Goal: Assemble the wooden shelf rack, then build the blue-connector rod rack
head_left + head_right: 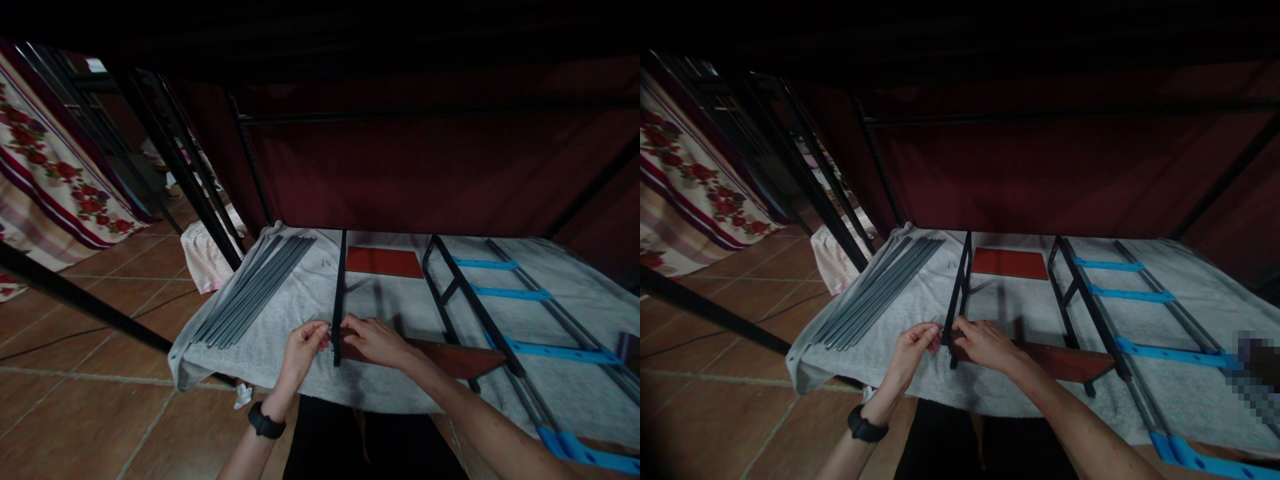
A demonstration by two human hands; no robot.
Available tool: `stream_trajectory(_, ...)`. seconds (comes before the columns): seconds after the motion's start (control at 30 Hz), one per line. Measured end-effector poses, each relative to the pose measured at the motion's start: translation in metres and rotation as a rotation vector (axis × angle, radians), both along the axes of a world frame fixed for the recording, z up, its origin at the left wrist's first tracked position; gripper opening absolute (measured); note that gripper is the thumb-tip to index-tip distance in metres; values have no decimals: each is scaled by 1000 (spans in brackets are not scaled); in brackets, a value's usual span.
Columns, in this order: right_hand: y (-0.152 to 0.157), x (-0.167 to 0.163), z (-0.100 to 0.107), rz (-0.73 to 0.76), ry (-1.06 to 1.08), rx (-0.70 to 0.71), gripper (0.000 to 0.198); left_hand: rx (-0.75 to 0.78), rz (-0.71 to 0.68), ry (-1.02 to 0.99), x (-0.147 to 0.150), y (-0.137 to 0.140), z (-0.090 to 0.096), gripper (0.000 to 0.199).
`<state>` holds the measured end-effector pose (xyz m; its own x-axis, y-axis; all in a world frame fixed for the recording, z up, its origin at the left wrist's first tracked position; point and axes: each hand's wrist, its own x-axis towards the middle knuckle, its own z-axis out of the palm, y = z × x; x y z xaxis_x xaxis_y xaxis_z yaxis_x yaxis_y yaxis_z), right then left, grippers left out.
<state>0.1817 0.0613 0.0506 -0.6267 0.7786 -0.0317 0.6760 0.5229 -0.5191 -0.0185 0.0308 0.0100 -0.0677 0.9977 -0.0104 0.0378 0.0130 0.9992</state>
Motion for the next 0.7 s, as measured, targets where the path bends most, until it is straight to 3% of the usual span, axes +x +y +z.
stream_trajectory(0.2,0,0,1,3,5,-1,29,46,-24,-27,1,5,0,24)
stream_trajectory(0.43,0,-1,0,-4,-3,-10,26,196,-17,179,-6,1,-8,13)
stream_trajectory(0.7,0,0,0,10,4,-22,29,41,7,-26,-2,2,-6,31)
